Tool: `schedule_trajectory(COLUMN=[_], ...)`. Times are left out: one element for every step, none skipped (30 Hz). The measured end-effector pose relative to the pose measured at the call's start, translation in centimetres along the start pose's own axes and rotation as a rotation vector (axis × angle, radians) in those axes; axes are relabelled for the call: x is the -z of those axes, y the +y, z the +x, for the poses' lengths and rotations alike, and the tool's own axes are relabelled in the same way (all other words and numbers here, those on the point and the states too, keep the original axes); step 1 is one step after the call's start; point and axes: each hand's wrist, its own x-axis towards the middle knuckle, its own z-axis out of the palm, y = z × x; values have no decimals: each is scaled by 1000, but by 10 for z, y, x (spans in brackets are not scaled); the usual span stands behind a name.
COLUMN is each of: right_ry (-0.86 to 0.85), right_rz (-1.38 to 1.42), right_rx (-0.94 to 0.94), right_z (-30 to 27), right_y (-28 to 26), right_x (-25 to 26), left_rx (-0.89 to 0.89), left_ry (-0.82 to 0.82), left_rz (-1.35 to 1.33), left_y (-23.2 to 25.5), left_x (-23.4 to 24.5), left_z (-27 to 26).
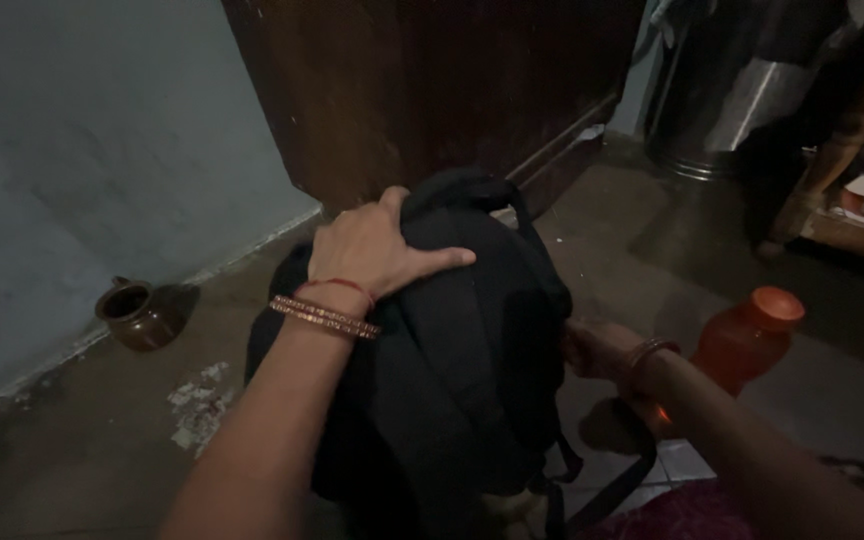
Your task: The person packs a black backpack with a white charger and red cable, then places an orange plastic bottle inside. They zip the bag closed and adjust the straps.
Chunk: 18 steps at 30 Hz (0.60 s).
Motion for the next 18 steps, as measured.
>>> schedule_trajectory(right_ry=[56, 116, 177, 179, 182, 182, 103, 23, -57, -72, -88, -102, -69, -35, -1, 24, 50, 72], right_rz=[1, 2, 4, 28, 52, 76, 89, 102, 114, 85, 55, 23, 5, -13, -30, -33, -35, -36], right_rx=[-58, -117, -175, -101, -28, 47, 125, 202, 279, 289, 300, 315, 279, 245, 211, 190, 168, 150], right_z=[-5, -12, -20, -31, -42, -51, -56, -61, -65, -70, -74, -78, -82, -85, -87, -88, -90, -91], right_y=[-9, -21, -32, -39, -45, -55, -69, -84, -98, -113, -126, -138, -146, -154, -160, -164, -167, -172], right_x=[-5, -9, -14, -16, -18, -21, -21, -21, -20, -19, -17, -15, -16, -17, -18, -21, -25, -28], left_rx=[1, -1, -2, -8, -14, -18, -3, 11, 26, 36, 46, 54, 49, 44, 39, 28, 16, 6], left_ry=[-13, -28, -43, -43, -43, -42, -71, -100, -129, -140, -152, -158, -132, -104, -77, -56, -36, -14], left_rz=[-11, -25, -39, -54, -68, -81, -118, -154, -189, -198, -207, -216, -207, -198, -190, -182, -173, -163], left_y=[-1, -1, -1, 0, 1, 1, 1, 2, 2, 4, 6, 10, 13, 16, 19, 20, 22, 21], left_x=[1, 3, 5, 7, 9, 13, 17, 21, 25, 29, 32, 35, 37, 37, 37, 36, 36, 37], left_z=[-1, -2, -3, -3, -4, -5, -4, -3, -3, -3, -3, -2, -2, -4, -5, -5, -5, -4])
